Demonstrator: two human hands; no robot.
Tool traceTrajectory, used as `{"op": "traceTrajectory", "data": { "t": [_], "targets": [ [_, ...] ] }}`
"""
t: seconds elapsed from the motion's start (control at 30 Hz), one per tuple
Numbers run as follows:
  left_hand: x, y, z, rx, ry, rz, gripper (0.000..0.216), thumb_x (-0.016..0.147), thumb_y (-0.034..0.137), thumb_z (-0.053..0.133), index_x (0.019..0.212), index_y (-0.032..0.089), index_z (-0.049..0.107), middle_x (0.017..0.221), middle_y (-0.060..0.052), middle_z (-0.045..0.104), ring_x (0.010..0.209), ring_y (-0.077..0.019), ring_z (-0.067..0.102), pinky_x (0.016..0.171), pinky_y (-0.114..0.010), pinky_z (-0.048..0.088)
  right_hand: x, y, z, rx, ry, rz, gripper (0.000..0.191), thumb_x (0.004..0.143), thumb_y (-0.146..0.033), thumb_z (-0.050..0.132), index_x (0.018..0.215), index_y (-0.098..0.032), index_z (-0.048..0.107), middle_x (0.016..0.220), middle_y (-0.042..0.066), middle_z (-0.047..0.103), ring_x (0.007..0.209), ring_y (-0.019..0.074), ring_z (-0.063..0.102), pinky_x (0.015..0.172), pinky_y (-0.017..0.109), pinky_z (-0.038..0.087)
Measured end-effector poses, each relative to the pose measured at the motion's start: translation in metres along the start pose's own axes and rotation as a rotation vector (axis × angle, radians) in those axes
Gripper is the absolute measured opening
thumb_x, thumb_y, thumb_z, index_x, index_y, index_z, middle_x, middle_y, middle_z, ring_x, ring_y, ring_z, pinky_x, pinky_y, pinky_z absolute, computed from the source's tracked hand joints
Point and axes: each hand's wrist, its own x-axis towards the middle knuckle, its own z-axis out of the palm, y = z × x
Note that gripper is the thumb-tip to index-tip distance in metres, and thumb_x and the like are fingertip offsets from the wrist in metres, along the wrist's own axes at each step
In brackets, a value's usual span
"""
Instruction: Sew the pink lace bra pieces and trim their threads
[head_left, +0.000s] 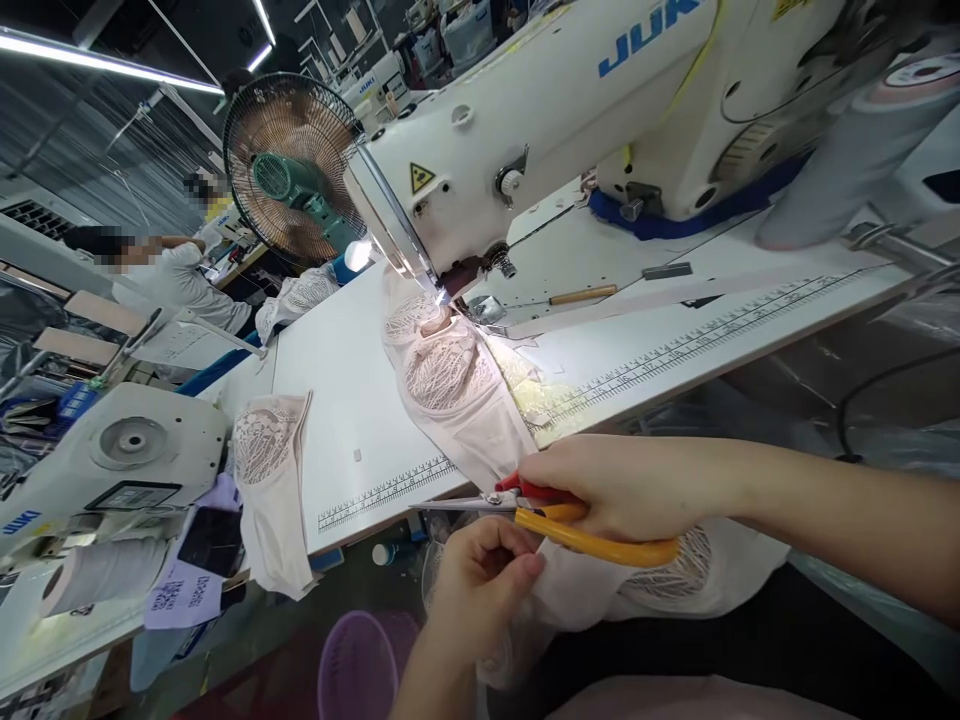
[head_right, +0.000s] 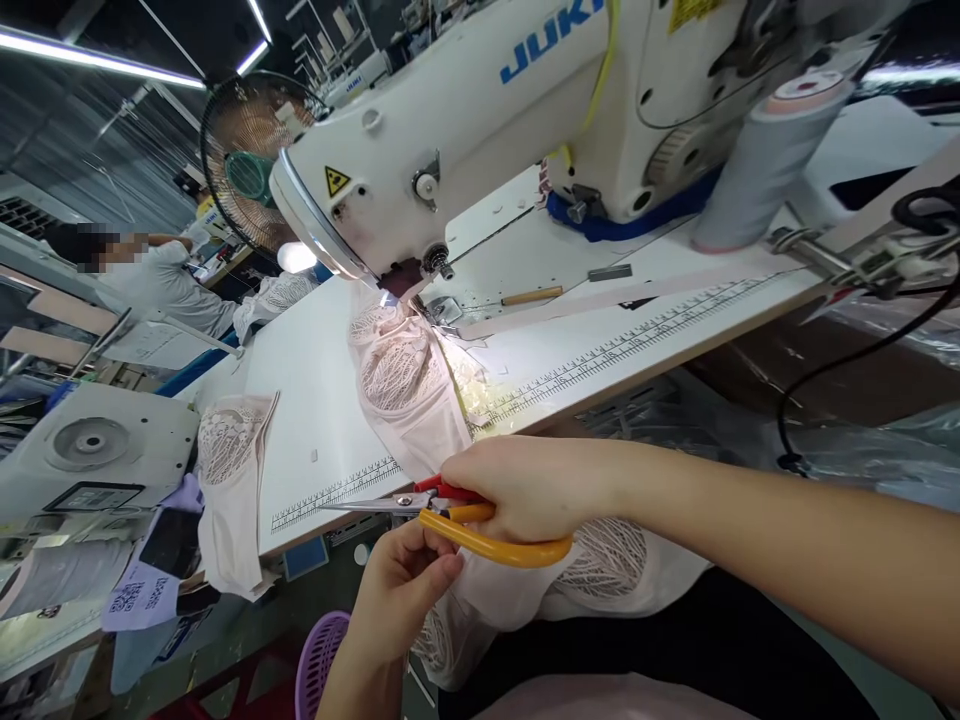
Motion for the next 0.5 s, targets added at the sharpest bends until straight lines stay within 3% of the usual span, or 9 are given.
{"op": "traceTrajectory", "data": {
  "t": [0.17,0.3,0.37,0.5],
  "targets": [
    [0.000,0.001,0.001,-0.063,0.014,-0.046,0.041,0.066,0.048,0.080,0.063,0.014,0.057,0.061,0.000,0.052,0.057,-0.0093,0.044,0.055,-0.021,0.036,-0.002,0.001,0.003,-0.011,0.025,-0.013,0.021,0.073,-0.016,0.058,0.068,-0.022,0.038,0.072,-0.003,0.049,0.059,0.0139,0.043,0.051,0.025,0.031],
    [0.000,0.008,0.006,-0.074,-0.085,-0.073,0.039,0.070,0.052,0.076,0.079,0.014,0.069,0.074,-0.005,0.062,0.070,-0.0154,0.054,0.067,-0.027,0.041,-0.002,0.002,0.007,-0.001,0.048,-0.023,0.021,0.074,-0.014,0.057,0.069,-0.022,0.038,0.073,-0.002,0.052,0.059,0.0139,0.044,0.050,0.025,0.031],
    [0.001,0.011,0.009,-0.060,-0.115,-0.092,0.043,0.072,0.056,0.073,0.078,0.013,0.071,0.073,-0.006,0.063,0.069,-0.0158,0.054,0.067,-0.028,0.040,-0.002,0.002,0.009,0.003,0.061,-0.015,0.022,0.073,-0.014,0.058,0.068,-0.023,0.038,0.071,-0.002,0.051,0.058,0.0140,0.043,0.049,0.025,0.030],
    [0.001,0.008,0.011,-0.083,-0.004,-0.114,0.047,0.065,0.058,0.077,0.071,0.012,0.069,0.065,-0.005,0.059,0.058,-0.0116,0.046,0.057,-0.025,0.035,-0.010,0.006,0.019,0.158,0.243,-0.018,0.019,0.075,-0.020,0.055,0.070,-0.024,0.037,0.068,-0.002,0.050,0.058,0.0153,0.044,0.051,0.026,0.034]
  ]
}}
